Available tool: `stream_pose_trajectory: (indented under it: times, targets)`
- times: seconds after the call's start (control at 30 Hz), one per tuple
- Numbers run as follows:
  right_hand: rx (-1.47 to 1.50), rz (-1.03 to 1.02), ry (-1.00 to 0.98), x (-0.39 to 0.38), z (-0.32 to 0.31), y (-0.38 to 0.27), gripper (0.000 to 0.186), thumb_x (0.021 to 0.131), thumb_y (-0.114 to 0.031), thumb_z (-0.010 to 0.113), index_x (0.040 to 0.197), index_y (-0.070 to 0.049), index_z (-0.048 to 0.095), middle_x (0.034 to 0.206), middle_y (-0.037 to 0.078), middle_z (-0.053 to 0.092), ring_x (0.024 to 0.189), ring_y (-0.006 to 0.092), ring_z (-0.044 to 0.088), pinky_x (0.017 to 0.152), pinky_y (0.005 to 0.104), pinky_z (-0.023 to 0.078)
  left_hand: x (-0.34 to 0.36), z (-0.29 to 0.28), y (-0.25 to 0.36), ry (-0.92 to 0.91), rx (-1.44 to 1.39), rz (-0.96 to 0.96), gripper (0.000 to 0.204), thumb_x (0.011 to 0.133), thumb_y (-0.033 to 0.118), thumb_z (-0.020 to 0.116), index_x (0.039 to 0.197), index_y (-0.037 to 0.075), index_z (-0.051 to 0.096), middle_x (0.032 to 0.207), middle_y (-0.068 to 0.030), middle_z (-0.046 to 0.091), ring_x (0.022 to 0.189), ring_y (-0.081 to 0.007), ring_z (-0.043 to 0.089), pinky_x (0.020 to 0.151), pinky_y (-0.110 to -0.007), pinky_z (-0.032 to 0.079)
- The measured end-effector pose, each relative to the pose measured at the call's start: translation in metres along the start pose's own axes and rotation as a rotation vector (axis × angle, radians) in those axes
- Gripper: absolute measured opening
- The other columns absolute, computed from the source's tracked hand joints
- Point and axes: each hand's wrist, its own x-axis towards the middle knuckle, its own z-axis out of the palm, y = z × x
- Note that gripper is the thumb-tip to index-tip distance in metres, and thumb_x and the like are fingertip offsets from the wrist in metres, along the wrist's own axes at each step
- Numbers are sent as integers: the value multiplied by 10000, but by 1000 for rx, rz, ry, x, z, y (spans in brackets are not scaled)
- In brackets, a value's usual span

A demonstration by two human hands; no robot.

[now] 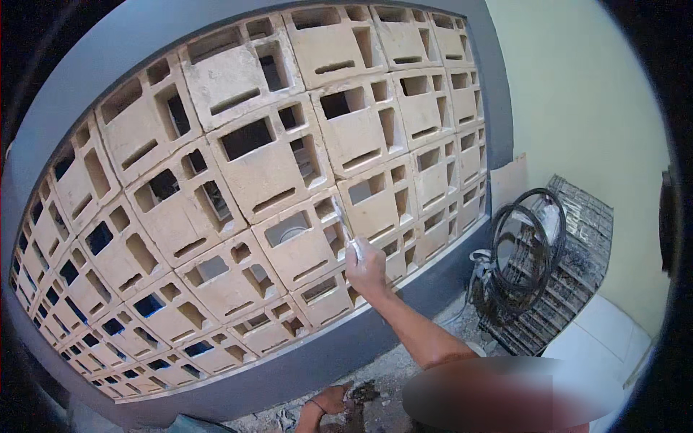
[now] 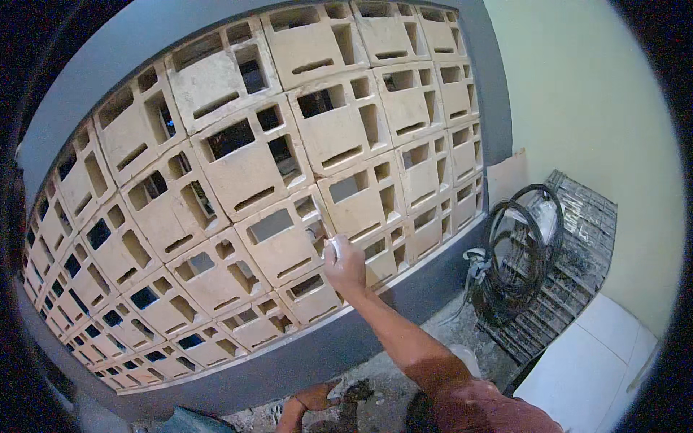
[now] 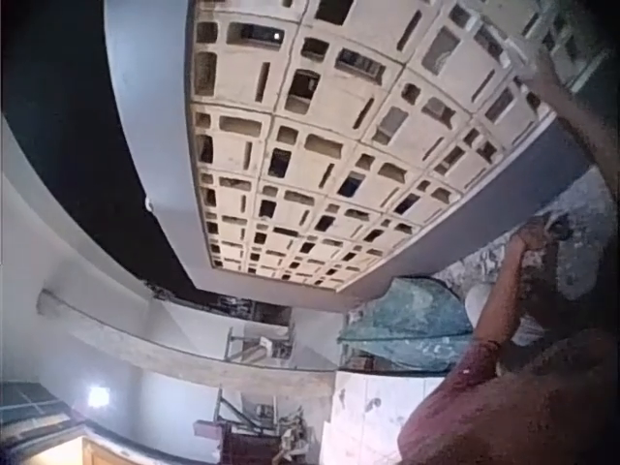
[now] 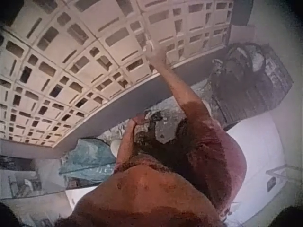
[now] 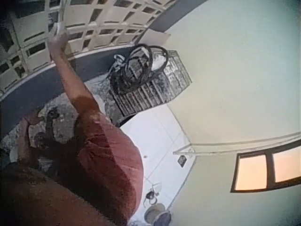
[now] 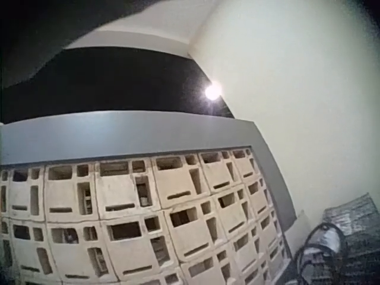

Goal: Applying plaster or mortar to the joints of a decorative block wall using a small spatula.

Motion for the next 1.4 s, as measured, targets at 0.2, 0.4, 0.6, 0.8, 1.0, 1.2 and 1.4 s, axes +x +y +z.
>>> stream_pose_trajectory:
  times: [0.2, 0.4, 0.6, 0.8, 1.0, 1.2, 1.4]
  targets:
    - [-43, -92, -91, -4, -22, -1, 144, 917, -160, 607, 896, -18, 591, 757, 243, 624, 709, 456, 631, 621, 536, 489, 13, 5, 1, 26, 30, 74, 831, 883, 399, 639, 1514, -22, 301, 1199, -332, 630, 1138, -442, 615, 965, -473, 485]
    - [-47, 197, -170, 16, -106, 22, 148, 888, -154, 602, 906, -26, 673, 714, 204, 622, 664, 417, 624, 595, 466, 467, 36, 44, -40, 120, 19, 158, 595, 837, 413, 659, 1232, -27, 591, 1003, -288, 693, 956, -421, 673, 822, -485, 530]
    - [-568, -192, -369, 75, -145, -8, 181, 887, -200, 603, 919, -34, 667, 781, 201, 656, 767, 420, 650, 664, 499, 496, 35, 50, -42, 1, 176, 125, 497, 843, 428, 639, 1025, -32, 684, 990, -278, 693, 966, -430, 671, 826, -508, 528]
    - [-749, -306, -572, 97, -143, -24, 181, 896, -204, 595, 926, -28, 625, 824, 205, 652, 785, 432, 640, 706, 535, 510, 0, -5, 25, 42, 15, 44, 705, 878, 447, 657, 1310, -85, 489, 1060, -310, 669, 1038, -449, 646, 897, -514, 507]
    - [-848, -360, -612, 131, -165, 10, 217, 906, -218, 590, 853, -9, 621, 773, 227, 625, 765, 458, 624, 718, 541, 498, -4, -7, 29, -18, -10, 65, 815, 875, 444, 668, 1448, -62, 384, 1079, -306, 672, 1059, -436, 647, 910, -503, 508]
    - [-894, -197, -686, 174, -150, 0, 290, 865, -257, 625, 825, 23, 688, 814, 263, 675, 780, 455, 657, 729, 532, 522, -7, 21, -2, 93, -8, 98, 717, 860, 426, 678, 1411, 21, 464, 1100, -272, 682, 1065, -437, 644, 912, -500, 507]
    - [-859, -86, -714, 189, -141, -36, 366, 862, -246, 681, 773, 107, 650, 701, 290, 636, 665, 407, 659, 667, 484, 509, -17, -3, 26, 111, -42, 64, 605, 845, 342, 663, 1308, -24, 527, 1121, -296, 666, 1083, -436, 636, 924, -500, 504]
